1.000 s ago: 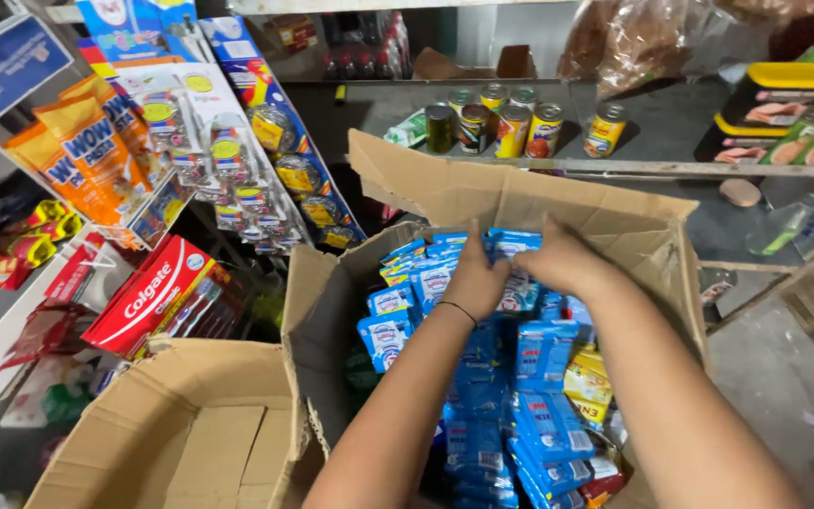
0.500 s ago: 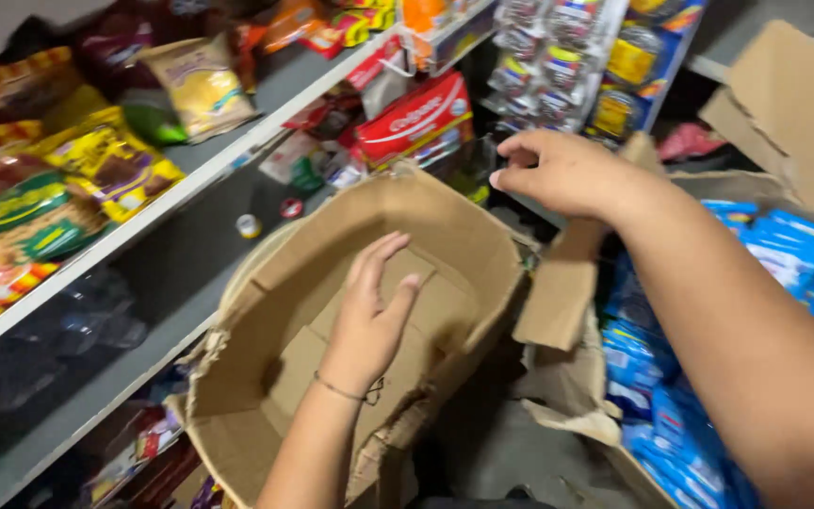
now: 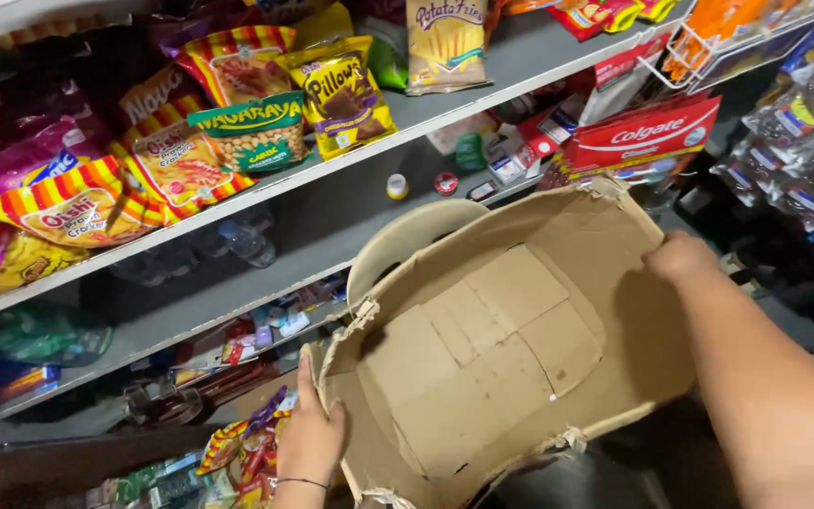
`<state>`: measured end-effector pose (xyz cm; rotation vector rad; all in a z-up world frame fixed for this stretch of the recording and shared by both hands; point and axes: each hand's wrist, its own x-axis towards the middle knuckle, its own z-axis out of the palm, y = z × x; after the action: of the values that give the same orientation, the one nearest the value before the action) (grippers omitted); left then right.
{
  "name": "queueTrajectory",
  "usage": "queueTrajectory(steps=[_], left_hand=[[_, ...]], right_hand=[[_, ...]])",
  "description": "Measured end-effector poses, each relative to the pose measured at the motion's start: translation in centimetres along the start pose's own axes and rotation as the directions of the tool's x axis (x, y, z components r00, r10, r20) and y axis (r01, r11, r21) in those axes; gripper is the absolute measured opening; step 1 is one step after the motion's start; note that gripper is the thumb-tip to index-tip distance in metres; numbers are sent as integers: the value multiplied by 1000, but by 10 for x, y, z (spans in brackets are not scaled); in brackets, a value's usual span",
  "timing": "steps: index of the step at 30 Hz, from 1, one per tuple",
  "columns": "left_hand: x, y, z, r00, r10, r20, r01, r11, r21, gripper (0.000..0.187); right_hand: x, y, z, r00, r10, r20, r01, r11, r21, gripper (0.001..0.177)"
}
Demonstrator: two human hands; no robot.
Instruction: Sorting and organizing small snack packets into a cardboard box in a store.
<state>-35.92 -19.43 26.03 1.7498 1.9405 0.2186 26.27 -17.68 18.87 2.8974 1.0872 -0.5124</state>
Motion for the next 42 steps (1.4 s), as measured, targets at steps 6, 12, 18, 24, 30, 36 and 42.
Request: queueTrajectory(steps=[6,12,18,24,30,36,42], left_hand=[[7,-2,-14,992,-33,119,26,998,65,92],[5,-20,-29,991,-63,116,57,997,53,92],[9,-41,-13,998,-40,56,40,999,9,91],[5,-46,-10,998,-56,38,53,996,73,94],[-6,-14,-17,940,210,-268,-163,969,188,96],[-34,121,-9,664,638,-390,-631,758,165,87],[-153,295,24,209,949,-236,-977,190,-99,58]], right_hand=[[12,22,38,982,-48,-185,60,996,61,43],[-34,-21,3,985,-100,-143,114,989,94,42],[-28,-15,20,974,-144,-177,168,978,127,43],[-43,-24,5,957,-148,-248,189,970,151,49],[-50,-34,-79,877,-172,-448,317,909,270,60],[-192,25,-233,749,-255,-611,650,461,604,43],[-323,206,-236,777,-36,-628,592,381,710,26]])
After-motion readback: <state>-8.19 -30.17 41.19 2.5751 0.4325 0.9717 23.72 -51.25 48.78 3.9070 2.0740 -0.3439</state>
